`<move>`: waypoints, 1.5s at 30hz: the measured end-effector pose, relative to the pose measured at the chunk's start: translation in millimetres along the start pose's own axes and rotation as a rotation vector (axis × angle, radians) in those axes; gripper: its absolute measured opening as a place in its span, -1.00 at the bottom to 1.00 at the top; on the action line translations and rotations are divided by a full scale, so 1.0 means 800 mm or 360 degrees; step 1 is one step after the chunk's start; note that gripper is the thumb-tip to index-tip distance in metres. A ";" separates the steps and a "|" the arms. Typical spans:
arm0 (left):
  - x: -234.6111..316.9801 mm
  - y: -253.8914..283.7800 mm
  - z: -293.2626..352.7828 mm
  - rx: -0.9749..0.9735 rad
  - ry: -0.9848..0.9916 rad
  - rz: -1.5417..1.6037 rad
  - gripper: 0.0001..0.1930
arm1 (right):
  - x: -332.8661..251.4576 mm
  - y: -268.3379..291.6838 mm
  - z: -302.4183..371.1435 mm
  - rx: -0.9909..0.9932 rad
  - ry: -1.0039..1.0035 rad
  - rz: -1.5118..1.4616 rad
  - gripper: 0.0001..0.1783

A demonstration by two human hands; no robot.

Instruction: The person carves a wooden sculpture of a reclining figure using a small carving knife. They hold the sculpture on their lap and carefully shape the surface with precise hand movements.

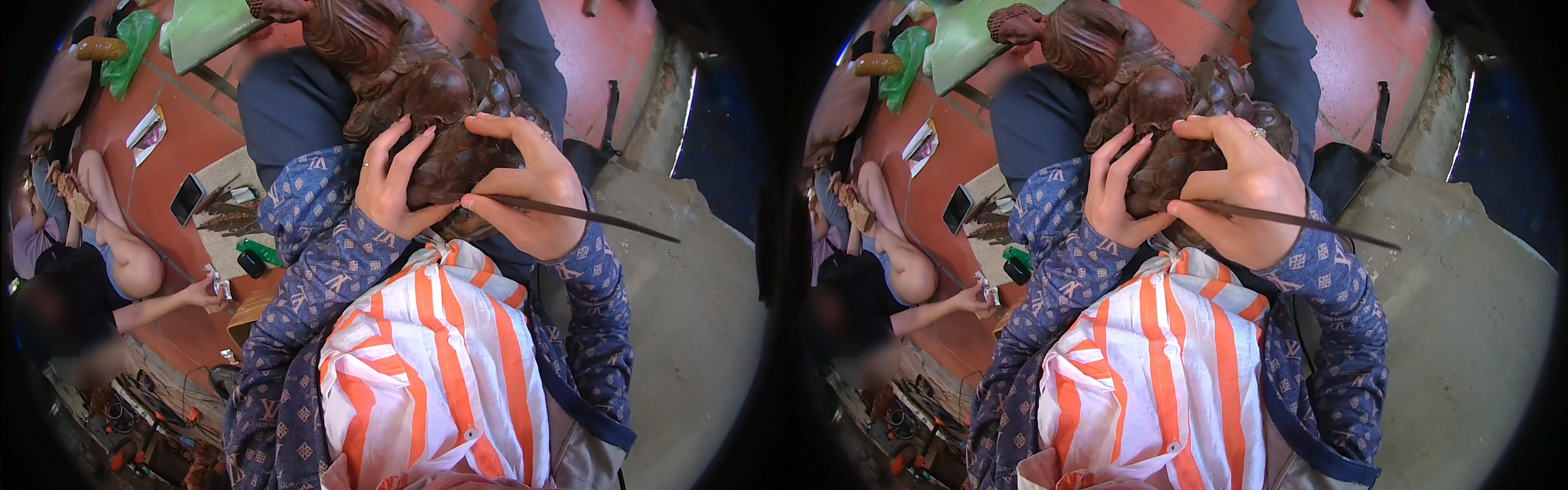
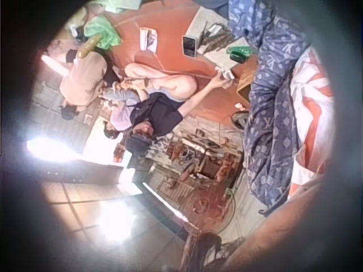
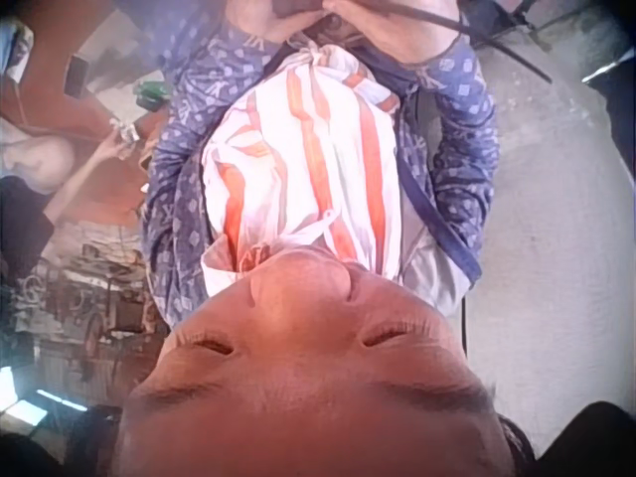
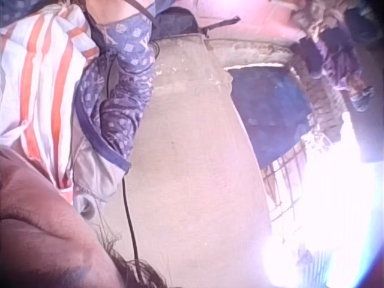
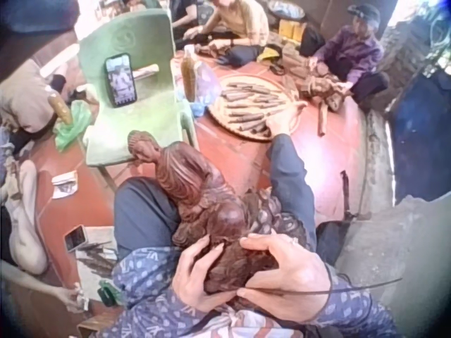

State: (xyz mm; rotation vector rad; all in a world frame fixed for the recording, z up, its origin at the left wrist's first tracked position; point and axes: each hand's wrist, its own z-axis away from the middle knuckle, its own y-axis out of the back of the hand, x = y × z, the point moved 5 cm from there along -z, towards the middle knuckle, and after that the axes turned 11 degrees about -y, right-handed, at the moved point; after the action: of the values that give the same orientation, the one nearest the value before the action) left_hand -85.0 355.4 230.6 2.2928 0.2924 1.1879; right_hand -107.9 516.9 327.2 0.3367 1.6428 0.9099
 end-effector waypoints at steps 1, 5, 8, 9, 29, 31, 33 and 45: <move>0.000 0.000 0.000 0.0005 -0.0004 -0.0001 -0.10 | 0.005 0.000 0.000 -0.0013 -0.0018 -0.0060 -0.86; 0.000 -0.001 0.001 0.0003 -0.0001 0.0001 -0.10 | 0.014 0.002 -0.001 -0.0039 0.0009 -0.0136 -0.86; 0.001 0.000 0.000 0.0012 -0.0017 -0.0007 -0.10 | 0.001 0.002 -0.002 -0.0001 0.0057 -0.0020 -0.86; 0.000 0.000 0.000 0.0012 -0.0015 -0.0005 -0.10 | 0.005 0.002 -0.002 -0.0012 0.0024 -0.0037 -0.86; 0.000 -0.001 0.000 0.0002 0.0000 0.0007 -0.07 | 0.022 0.009 -0.001 -0.0067 0.0057 -0.0242 -0.87; 0.000 0.000 0.001 0.0042 0.0004 0.0029 -0.07 | 0.032 0.012 0.009 -0.0092 0.0071 -0.0365 -0.87; 0.002 0.001 0.002 0.0069 -0.0027 0.0035 -0.08 | 0.042 0.018 0.023 0.0088 -0.0095 -0.0397 -0.88; 0.018 0.013 -0.015 -0.0020 -0.0130 0.0098 -0.15 | 0.035 -0.052 0.091 0.0544 -0.0459 -0.0224 -0.90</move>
State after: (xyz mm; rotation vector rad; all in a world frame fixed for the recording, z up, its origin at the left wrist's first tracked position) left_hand -86.3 357.2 251.9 2.3477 0.1847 1.1189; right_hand -38.6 535.7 275.7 0.5520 1.5269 0.4483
